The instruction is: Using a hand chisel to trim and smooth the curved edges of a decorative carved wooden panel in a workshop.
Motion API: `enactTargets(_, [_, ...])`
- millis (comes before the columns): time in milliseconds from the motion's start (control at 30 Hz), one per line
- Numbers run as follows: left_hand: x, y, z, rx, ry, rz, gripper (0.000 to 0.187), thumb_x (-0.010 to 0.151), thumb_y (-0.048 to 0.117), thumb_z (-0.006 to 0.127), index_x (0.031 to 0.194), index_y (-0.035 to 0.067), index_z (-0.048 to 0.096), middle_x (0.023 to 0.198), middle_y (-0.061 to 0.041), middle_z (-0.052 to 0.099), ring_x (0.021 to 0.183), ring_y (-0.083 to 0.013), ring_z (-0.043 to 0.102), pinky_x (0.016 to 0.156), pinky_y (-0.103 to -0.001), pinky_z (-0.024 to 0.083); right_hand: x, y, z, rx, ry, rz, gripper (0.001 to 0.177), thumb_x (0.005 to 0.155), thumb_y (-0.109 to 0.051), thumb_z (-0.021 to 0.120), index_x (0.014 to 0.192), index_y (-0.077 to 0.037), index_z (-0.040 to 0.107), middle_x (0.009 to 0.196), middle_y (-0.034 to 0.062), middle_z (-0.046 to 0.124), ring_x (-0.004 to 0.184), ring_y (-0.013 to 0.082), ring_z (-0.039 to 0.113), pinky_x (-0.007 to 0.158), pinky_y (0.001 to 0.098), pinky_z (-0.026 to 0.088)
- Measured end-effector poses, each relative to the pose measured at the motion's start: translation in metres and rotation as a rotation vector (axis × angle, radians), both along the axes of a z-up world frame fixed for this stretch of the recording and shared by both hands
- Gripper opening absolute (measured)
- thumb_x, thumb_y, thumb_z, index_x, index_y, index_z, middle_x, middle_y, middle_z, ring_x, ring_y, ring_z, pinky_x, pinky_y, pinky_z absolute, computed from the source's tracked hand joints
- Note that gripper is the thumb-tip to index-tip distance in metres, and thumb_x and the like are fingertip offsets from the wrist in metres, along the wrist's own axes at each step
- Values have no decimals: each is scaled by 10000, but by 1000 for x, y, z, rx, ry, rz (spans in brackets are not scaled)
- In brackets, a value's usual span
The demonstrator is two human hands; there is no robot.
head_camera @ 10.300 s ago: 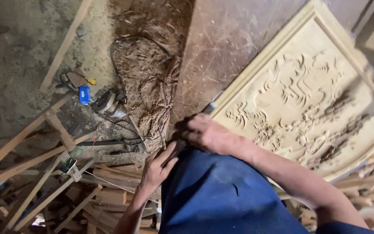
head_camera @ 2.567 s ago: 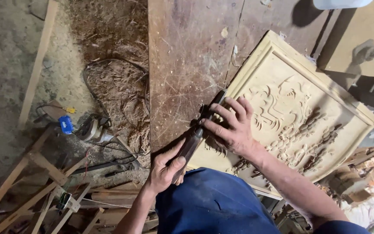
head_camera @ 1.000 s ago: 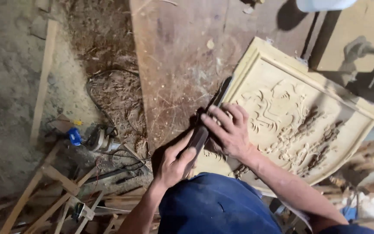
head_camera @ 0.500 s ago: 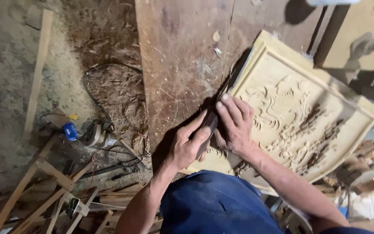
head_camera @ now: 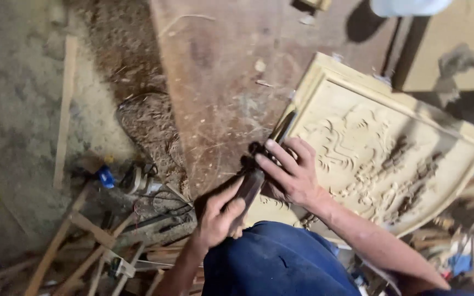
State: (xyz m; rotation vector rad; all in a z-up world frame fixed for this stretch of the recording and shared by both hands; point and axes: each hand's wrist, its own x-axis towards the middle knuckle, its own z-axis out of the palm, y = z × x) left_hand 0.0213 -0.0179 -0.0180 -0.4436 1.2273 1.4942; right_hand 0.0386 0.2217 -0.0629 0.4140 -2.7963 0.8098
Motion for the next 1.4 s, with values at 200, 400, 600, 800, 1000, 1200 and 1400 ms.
enactTargets(200, [-47,48,28,-26,358,-49,606,1006,468,482,1476,92,547,643,-83,676,432,-159,637,406,-280,570,8,2,-8,-92,-12,-42,509,1107,-381,453,1476,-34,504,1525,195,513,1348,442,505,1066,567,489])
enactTargets(400, [49,-30,-25,321,189,490,591,1082,103,539,1624,209,327,854,-194,632,516,-183,518,429,-278,494,13,-2,-16,-116,-19,-90,549,1136,-431,396,1583,-113,397,1639,211,348,1470,359,403,1202,563,461])
enactTargets(600, [31,-42,14,-52,337,388,595,953,143,573,1530,39,468,697,-66,610,466,-148,555,403,-288,515,-95,92,-52,257,-44,-517,665,1207,-507,529,1686,-217,169,1752,-1,93,1639,238,90,1401,551,216])
enactTargets(800, [90,-47,7,-75,438,478,225,993,216,597,1070,15,533,722,-138,620,445,-193,575,390,-284,472,-110,84,-52,369,-30,-505,408,1076,-490,547,1138,-90,502,1068,103,404,971,259,394,809,421,382])
enactTargets(1000, [138,-74,2,-72,356,611,244,990,205,609,1108,-7,580,717,-142,616,473,-222,575,428,-338,496,-97,-33,-41,164,-96,-352,410,997,-492,606,1109,-100,559,1082,106,475,1030,276,435,904,460,390])
enactTargets(1200, [173,-126,13,-5,394,802,653,994,308,628,1566,75,417,875,-143,645,683,-235,629,596,-332,550,-70,-153,-47,246,-176,-62,518,927,-489,664,1272,-124,537,1182,141,480,1086,287,442,955,470,423])
enactTargets(1400, [224,-175,-2,-153,270,838,610,936,253,643,1495,36,535,756,-137,651,512,-174,562,410,-287,464,-72,-204,-44,88,73,200,338,853,-291,804,1024,-42,651,993,136,530,926,308,495,745,469,437])
